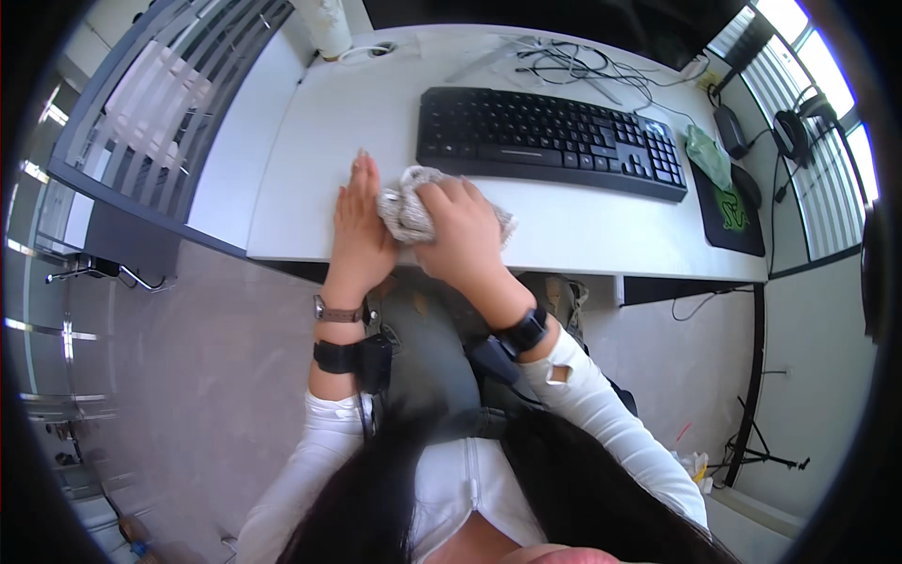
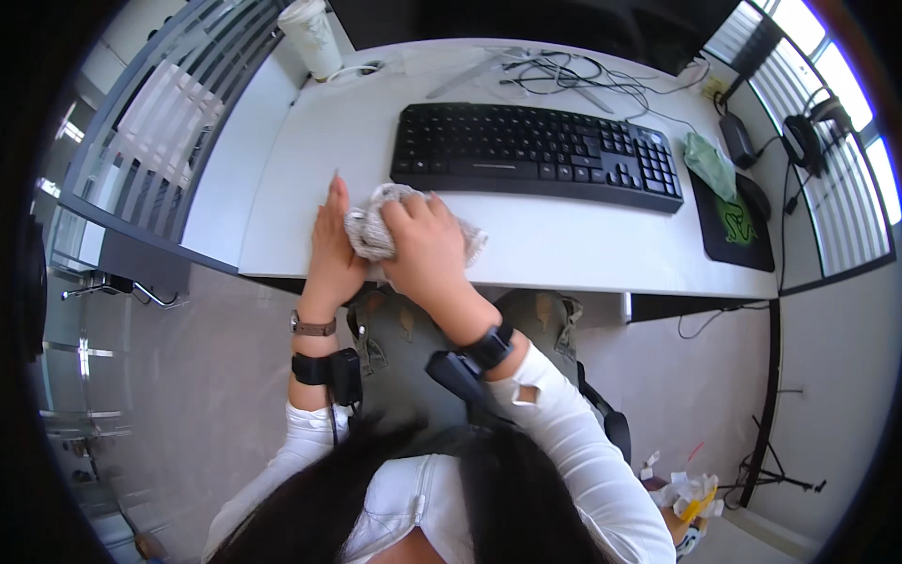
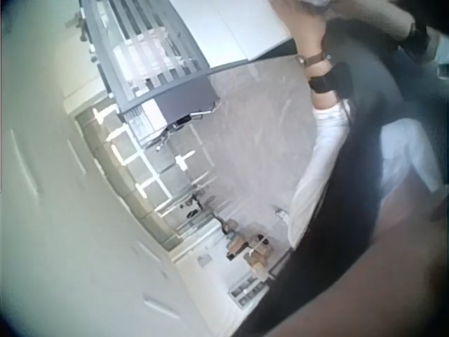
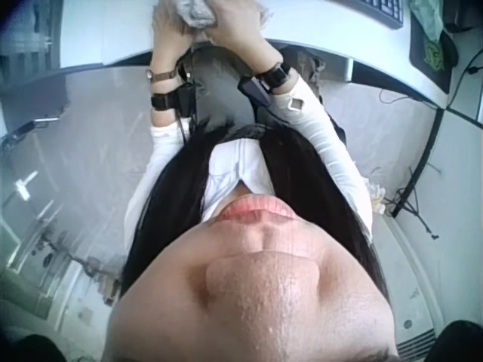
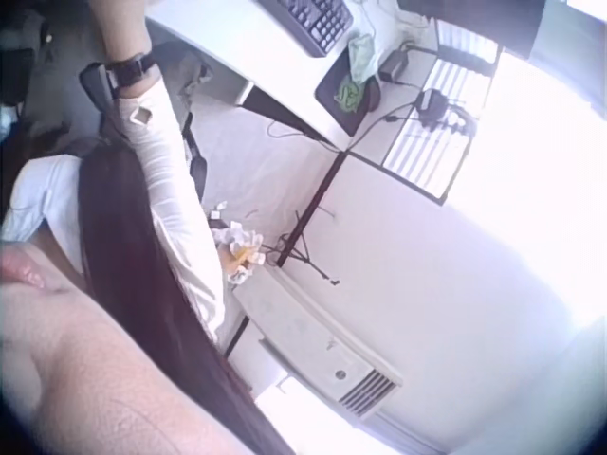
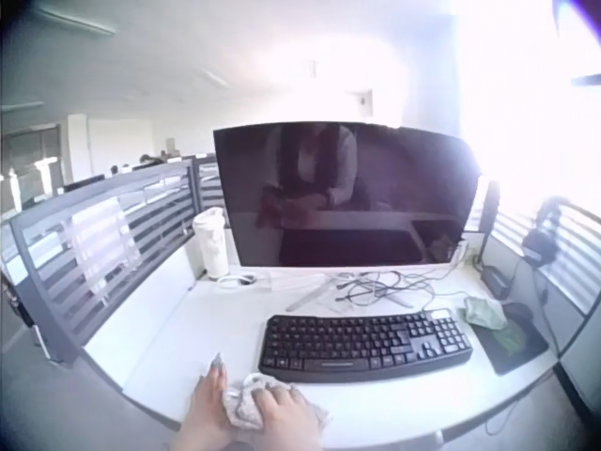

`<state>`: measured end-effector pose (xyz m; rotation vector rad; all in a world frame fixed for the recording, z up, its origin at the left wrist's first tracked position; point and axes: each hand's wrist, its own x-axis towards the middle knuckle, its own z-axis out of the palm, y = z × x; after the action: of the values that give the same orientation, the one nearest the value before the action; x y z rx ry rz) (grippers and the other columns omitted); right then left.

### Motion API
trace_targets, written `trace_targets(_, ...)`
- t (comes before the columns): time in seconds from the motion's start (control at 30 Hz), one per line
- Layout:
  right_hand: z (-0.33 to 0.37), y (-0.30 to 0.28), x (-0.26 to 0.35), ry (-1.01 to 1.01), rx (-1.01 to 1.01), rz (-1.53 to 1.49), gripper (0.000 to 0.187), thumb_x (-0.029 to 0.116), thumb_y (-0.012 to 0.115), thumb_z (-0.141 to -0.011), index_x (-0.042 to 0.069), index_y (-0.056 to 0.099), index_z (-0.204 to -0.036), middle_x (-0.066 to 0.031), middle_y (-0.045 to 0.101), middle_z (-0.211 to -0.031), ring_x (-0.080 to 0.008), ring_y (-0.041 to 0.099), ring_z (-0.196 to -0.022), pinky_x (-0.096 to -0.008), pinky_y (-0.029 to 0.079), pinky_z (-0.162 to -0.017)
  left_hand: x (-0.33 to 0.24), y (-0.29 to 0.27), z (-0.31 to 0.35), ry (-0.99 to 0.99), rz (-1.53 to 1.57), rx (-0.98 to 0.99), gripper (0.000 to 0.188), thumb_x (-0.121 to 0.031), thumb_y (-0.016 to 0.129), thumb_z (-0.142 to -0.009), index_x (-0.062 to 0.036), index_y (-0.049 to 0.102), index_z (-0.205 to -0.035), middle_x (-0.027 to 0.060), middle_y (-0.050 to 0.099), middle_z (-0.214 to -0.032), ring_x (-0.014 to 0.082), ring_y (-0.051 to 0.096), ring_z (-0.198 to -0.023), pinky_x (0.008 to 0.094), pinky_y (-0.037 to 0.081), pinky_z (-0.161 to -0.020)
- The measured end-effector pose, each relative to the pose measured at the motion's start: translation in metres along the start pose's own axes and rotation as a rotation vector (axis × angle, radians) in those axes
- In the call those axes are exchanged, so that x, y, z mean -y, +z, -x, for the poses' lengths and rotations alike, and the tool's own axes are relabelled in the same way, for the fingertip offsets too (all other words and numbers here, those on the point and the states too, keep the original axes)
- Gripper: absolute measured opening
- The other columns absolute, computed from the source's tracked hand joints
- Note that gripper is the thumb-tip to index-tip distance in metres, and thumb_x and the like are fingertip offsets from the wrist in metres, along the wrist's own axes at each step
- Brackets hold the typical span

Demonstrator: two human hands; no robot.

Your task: Cleaning a computer desk, keyboard, and mouse with a cloth.

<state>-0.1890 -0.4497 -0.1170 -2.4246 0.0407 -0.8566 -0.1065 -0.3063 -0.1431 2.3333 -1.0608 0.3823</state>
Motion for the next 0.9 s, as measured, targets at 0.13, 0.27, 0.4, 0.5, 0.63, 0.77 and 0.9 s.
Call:
trace_targets(0.13, 0.016, -0.033, -0.025, 0.031, -0.023, -0.008, 0.047, 0.007, 0.072, -0.058, 0.007, 0.059, -0.103, -0.0125, 0.060, -0.098, -0.0384, 0.059, -0.094, -0.0494, 0.047, -0.090, -0.003, 0.002, 0.000, 0.017, -0.032, 0.052, 0.068, -0.011, 0.047, -0.090, -0.0013, 0.015, -0.150, 0.0209, 0.022, -0.154, 0.0370, 0.021, -0.143, 0.0529, 0.017, -0.114)
trace_targets(0.27, 0.043, -0.098, -0.058, 0.213, -0.041, 0.134, 0.049, 0.009, 0.075, -0.058, 0.007, 0.060, -0.104, -0.0135, 0.061, -0.098, -0.0360, 0.060, -0.093, -0.0432, 0.050, -0.078, -0.006, -0.007, 0.004, -0.022, -0.021, 0.055, 0.067, -0.011, 0.045, -0.092, -0.0022, 0.015, -0.151, 0.0185, 0.023, -0.155, 0.0365, 0.022, -0.143, 0.0515, 0.016, -0.115)
trace_targets(0.4, 0.084, -0.161, -0.109, 0.461, -0.222, 0.381, 0.048, 0.011, 0.073, -0.064, 0.005, 0.060, -0.109, -0.0161, 0.063, -0.101, -0.0371, 0.061, -0.094, -0.0422, 0.051, -0.081, -0.006, -0.009, 0.004, -0.043, -0.040, 0.077, 0.066, -0.013, 0.044, -0.092, -0.0040, 0.017, -0.151, 0.0159, 0.025, -0.155, 0.0368, 0.022, -0.143, 0.0526, 0.015, -0.115)
trace_targets(0.5, 0.124, -0.208, -0.162, 0.624, -0.447, 0.576, 0.051, 0.015, 0.073, -0.065, 0.004, 0.059, -0.113, -0.0175, 0.065, -0.104, -0.0388, 0.063, -0.095, -0.0424, 0.051, -0.081, -0.006, -0.005, 0.001, -0.021, -0.027, 0.065, 0.065, -0.014, 0.044, -0.092, -0.0056, 0.018, -0.151, 0.0143, 0.026, -0.155, 0.0368, 0.022, -0.143, 0.0543, 0.014, -0.114)
trace_targets(0.63, 0.124, -0.237, -0.179, 0.392, -0.639, 0.378, 0.038, 0.015, 0.074, -0.078, 0.002, 0.062, -0.112, -0.0107, 0.068, -0.101, -0.0215, 0.066, -0.092, -0.0338, 0.051, -0.082, -0.004, -0.003, -0.001, -0.003, -0.035, 0.100, 0.065, -0.028, 0.046, -0.096, -0.0072, 0.018, -0.152, 0.0166, 0.023, -0.156, 0.0371, 0.017, -0.145, 0.0582, 0.010, -0.113)
trace_targets(0.77, 0.072, -0.239, -0.187, 0.364, -0.824, 0.165, 0.037, 0.017, 0.076, -0.081, -0.001, 0.063, -0.111, -0.0086, 0.067, -0.104, -0.0154, 0.063, -0.095, -0.0275, 0.048, -0.086, -0.008, -0.009, -0.015, -0.201, -0.076, 0.301, 0.075, -0.054, 0.034, -0.098, -0.0082, 0.013, -0.153, 0.0229, 0.013, -0.157, 0.0397, 0.006, -0.146, 0.0588, 0.001, -0.113)
trace_targets(0.9, 0.046, -0.235, -0.258, 0.376, -0.864, -0.066, 0.044, 0.025, 0.077, -0.080, 0.001, 0.062, -0.113, -0.0100, 0.067, -0.104, -0.0173, 0.063, -0.093, -0.0303, 0.049, -0.084, -0.007, -0.004, -0.044, -0.366, 0.017, 0.411, 0.079, -0.058, 0.033, -0.097, -0.0075, 0.009, -0.153, 0.0216, 0.012, -0.158, 0.0392, 0.006, -0.146, 0.0583, -0.001, -0.114)
